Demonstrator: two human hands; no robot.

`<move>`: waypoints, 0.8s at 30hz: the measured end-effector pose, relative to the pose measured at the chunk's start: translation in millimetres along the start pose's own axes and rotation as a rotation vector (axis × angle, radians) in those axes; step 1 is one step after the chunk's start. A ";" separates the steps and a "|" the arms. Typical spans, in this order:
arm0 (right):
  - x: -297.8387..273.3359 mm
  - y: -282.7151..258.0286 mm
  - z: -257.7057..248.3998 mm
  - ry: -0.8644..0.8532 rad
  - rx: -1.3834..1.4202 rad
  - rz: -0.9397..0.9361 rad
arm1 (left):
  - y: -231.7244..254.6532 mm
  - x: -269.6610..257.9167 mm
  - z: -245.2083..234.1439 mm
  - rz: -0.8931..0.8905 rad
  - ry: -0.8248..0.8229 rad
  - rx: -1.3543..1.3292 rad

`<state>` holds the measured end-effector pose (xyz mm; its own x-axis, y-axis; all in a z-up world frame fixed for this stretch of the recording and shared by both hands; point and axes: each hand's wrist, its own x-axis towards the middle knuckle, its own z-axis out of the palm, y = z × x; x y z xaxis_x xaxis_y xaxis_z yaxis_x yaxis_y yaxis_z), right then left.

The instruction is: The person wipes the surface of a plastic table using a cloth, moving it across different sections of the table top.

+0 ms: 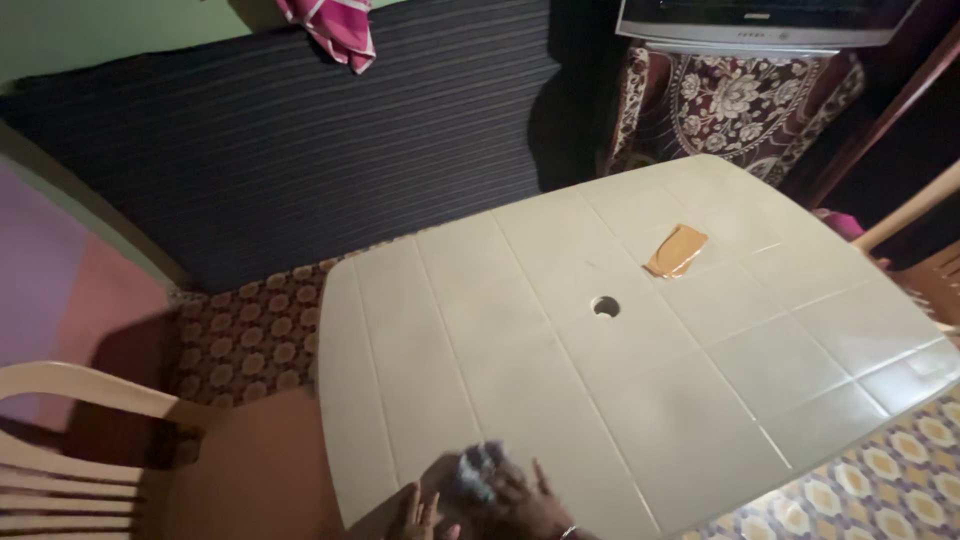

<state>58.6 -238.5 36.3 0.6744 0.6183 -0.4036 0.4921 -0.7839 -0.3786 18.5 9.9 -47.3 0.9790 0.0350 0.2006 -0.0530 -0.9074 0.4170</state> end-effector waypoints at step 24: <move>64.6 91.6 -10.5 0.332 0.076 0.445 | 20.9 -35.8 -67.2 -0.498 -0.386 -0.338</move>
<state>153.1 -271.0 -15.7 0.9512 0.1680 -0.2587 0.0877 -0.9514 -0.2954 -30.9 17.9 13.8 0.8992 0.2042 -0.3869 0.4216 -0.6401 0.6423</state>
